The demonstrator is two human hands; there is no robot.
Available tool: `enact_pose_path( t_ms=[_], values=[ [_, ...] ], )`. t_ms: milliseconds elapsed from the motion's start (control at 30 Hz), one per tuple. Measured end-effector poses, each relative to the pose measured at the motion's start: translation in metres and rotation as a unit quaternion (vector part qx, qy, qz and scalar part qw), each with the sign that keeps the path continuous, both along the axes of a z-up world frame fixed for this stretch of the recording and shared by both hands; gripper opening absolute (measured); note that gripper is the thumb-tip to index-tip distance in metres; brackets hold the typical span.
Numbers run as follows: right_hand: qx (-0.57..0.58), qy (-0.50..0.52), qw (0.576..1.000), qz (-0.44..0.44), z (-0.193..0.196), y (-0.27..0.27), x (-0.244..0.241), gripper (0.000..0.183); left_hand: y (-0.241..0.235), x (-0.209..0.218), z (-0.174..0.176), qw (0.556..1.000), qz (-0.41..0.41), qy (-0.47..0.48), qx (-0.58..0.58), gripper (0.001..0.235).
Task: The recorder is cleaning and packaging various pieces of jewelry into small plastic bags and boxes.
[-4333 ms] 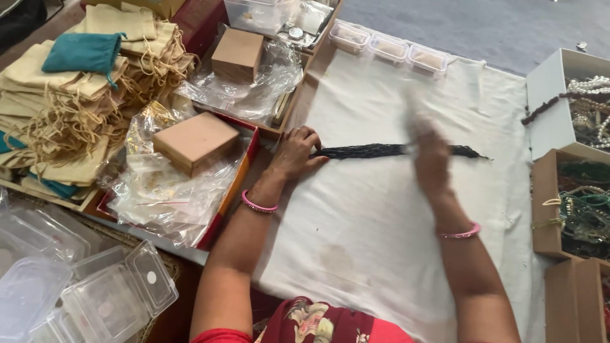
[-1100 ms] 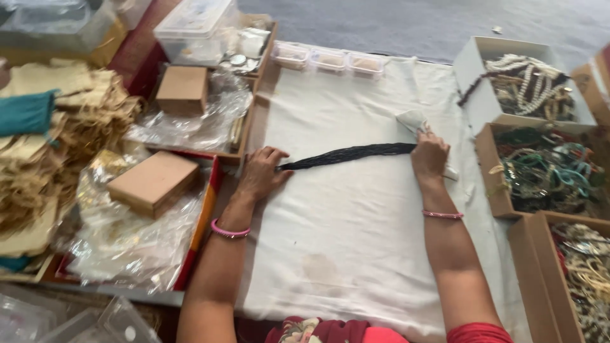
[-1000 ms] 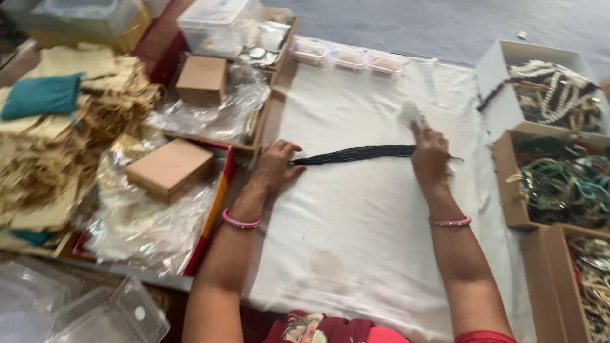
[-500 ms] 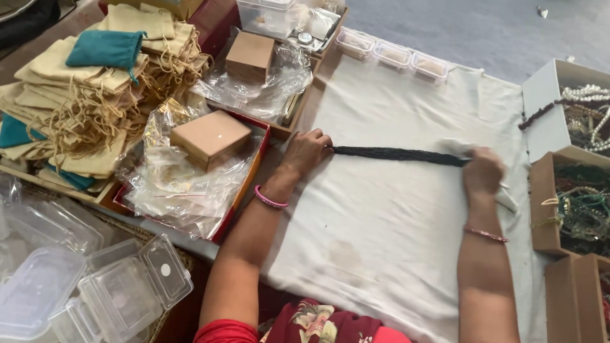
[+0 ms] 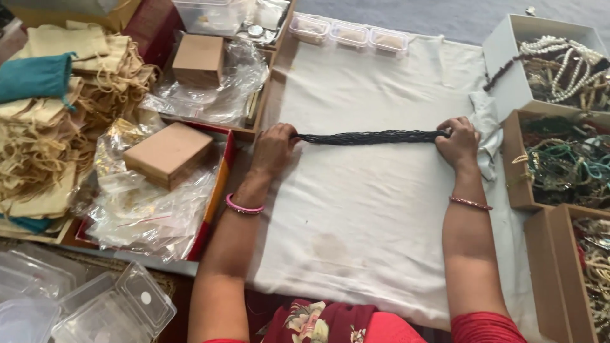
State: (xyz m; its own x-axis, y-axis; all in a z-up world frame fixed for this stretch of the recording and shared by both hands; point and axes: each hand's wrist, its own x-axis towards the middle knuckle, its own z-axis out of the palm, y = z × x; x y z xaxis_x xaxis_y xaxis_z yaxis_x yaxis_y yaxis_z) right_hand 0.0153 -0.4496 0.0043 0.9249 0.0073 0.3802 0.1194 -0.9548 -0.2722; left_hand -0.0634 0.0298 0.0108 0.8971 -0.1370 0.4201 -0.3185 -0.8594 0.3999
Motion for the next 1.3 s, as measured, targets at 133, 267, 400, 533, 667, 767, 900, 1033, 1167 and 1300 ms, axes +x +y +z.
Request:
enact_pose_path(
  t_ms=[133, 267, 400, 533, 667, 767, 900, 1033, 1167, 1300],
  values=[
    [0.126, 0.045, 0.990, 0.048, 0.004, -0.015, 0.000, 0.028, 0.007, 0.012, -0.019, 0.999, 0.027, -0.008, -0.042, 0.020],
    [0.263, 0.043, 0.958, 0.109, 0.000, -0.018, -0.004, 0.023, 0.006, 0.009, -0.021, 0.995, 0.059, -0.073, -0.013, 0.019],
    [0.455, 0.041, 0.883, 0.102, -0.002, -0.023, -0.001, 0.021, 0.005, 0.015, -0.034, 0.992, 0.059, -0.111, 0.009, 0.019],
    [0.516, 0.009, 0.849, 0.117, -0.012, -0.032, 0.005, 0.023, -0.007, -0.012, 0.022, 0.993, 0.090, -0.077, 0.005, 0.022],
    [0.482, -0.009, 0.870, 0.101, -0.002, -0.020, 0.000, 0.019, -0.006, -0.008, 0.016, 0.991, 0.120, -0.053, 0.011, 0.027],
    [0.398, -0.009, 0.917, 0.040, 0.010, -0.004, -0.008, 0.017, -0.004, -0.006, 0.008, 0.991, 0.129, -0.012, 0.029, 0.027],
    [0.074, -0.132, 0.977, -0.152, 0.007, -0.012, -0.005, 0.023, 0.008, 0.015, -0.032, 0.991, 0.122, 0.051, 0.001, 0.031],
    [-0.138, -0.214, 0.940, -0.226, 0.015, -0.008, -0.013, 0.029, -0.004, -0.007, 0.015, 0.989, 0.127, 0.056, 0.045, 0.044],
    [-0.077, -0.124, 0.959, -0.241, -0.036, -0.037, 0.017, 0.030, -0.003, -0.007, 0.012, 0.990, 0.122, 0.059, 0.041, 0.048],
    [-0.137, -0.206, 0.968, -0.043, -0.050, -0.030, 0.032, 0.047, 0.002, 0.003, -0.004, 0.989, 0.125, 0.065, 0.038, 0.046]
  ],
)
